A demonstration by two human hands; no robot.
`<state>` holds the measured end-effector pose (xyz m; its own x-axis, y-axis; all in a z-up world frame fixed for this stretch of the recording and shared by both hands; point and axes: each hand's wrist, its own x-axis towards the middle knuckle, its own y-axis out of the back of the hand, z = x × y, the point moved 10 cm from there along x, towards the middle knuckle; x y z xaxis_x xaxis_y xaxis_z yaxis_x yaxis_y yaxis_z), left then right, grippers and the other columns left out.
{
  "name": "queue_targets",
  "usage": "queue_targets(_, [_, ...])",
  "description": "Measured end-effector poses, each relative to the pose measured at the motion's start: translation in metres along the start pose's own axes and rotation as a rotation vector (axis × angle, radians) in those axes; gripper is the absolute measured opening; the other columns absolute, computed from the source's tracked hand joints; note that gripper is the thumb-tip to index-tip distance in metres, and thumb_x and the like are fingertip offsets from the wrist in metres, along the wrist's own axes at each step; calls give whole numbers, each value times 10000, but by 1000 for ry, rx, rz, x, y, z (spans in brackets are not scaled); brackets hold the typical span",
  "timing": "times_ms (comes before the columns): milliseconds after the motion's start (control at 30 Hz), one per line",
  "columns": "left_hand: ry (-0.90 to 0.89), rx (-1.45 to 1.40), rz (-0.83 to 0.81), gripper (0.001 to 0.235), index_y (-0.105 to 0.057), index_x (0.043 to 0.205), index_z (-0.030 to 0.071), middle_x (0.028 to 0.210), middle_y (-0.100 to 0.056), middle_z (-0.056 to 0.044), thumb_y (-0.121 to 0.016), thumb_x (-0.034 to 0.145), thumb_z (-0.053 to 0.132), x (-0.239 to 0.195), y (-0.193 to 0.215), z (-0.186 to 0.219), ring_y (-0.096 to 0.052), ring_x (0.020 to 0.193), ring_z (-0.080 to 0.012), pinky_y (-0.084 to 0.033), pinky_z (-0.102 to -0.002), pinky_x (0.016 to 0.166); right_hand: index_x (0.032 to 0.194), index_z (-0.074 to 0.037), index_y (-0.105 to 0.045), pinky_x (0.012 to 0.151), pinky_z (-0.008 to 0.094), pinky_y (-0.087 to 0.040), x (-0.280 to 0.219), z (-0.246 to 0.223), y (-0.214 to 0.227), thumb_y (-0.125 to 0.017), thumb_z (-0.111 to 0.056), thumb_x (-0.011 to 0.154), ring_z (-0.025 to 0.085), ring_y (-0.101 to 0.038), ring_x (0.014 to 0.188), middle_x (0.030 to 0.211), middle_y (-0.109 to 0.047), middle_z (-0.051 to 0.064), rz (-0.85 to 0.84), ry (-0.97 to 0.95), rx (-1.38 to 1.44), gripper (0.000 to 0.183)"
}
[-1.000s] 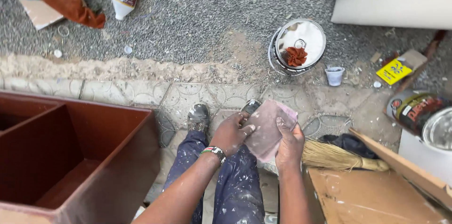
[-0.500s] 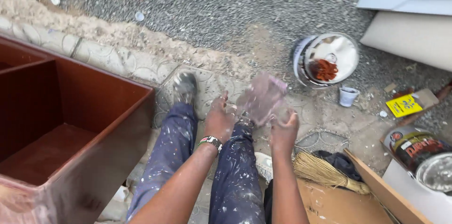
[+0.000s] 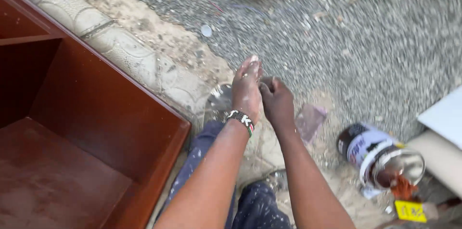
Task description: The person sands the edges and corners of a reddish-brown wooden furniture piece using a sanding block. They then pick up a bottle of liquid and a metal container, moving them across the workspace.
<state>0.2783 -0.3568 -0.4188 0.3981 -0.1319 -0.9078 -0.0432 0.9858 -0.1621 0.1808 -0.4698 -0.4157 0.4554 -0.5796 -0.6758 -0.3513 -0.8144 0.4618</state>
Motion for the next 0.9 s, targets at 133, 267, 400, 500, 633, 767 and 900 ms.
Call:
queue_targets(133, [-64,98,-31,632,-591,1769,180,1704,-689,-136,-664,1199,442,12,0,118,-627,1571,-317,-472,-489,1262,1541,-38,-717,1254,638,-446,100,-102,-53,-745,-167,1107,515,-678,1431,1425,-777,285,-19,327,-350,455])
queue_targets(267, [7,-39,-167,808,-427,1869,195,1911,-484,-133,-569,1164,562,40,17,143,-421,1781,-356,-293,-580,1452,1899,-124,-336,1486,660,-222,172,-151,-76,-672,-88,1100,526,-301,1791,1916,-408,257,-69,348,-867,868])
queue_targets(400, [123,-46,-168,681,-543,1771,167,1843,-624,-127,-486,1130,391,59,20,140,-611,1660,-324,-470,-573,1385,1976,-140,-120,1468,583,-436,251,-176,-51,-624,174,966,366,-42,1851,2026,-119,152,99,662,-1084,1172])
queue_targets(500, [197,-75,-178,735,-537,1791,189,1860,-613,-134,-589,1089,401,63,31,125,-607,1678,-337,-495,-570,1357,1945,-229,33,1454,571,-378,277,-177,-33,-651,124,1062,380,-162,1867,2046,-112,125,17,476,-1090,1171])
queue_targets(633, [206,-37,-121,789,-544,1796,147,1753,-709,-126,-587,1064,438,60,55,111,-676,1604,-316,-555,-506,1261,1916,-96,-217,1350,686,-247,262,-135,-48,-853,-61,959,536,-266,1687,1870,-368,346,-93,482,-1451,1149])
queue_targets(767, [269,-102,11,672,-627,1737,84,1522,-818,-125,-660,1092,268,69,82,64,-781,1360,-289,-613,-368,924,1792,-104,-505,1273,647,-317,280,-69,-41,-895,-222,741,467,-361,1703,1740,-581,173,24,737,-1512,1127])
queue_targets(900, [251,-33,55,629,-660,1683,115,1584,-812,-127,-632,1088,317,46,88,60,-774,1422,-283,-589,-426,1074,1800,-23,-493,1333,779,-160,243,-67,5,-934,-690,911,583,-281,1721,1814,-479,375,-66,445,-965,1196])
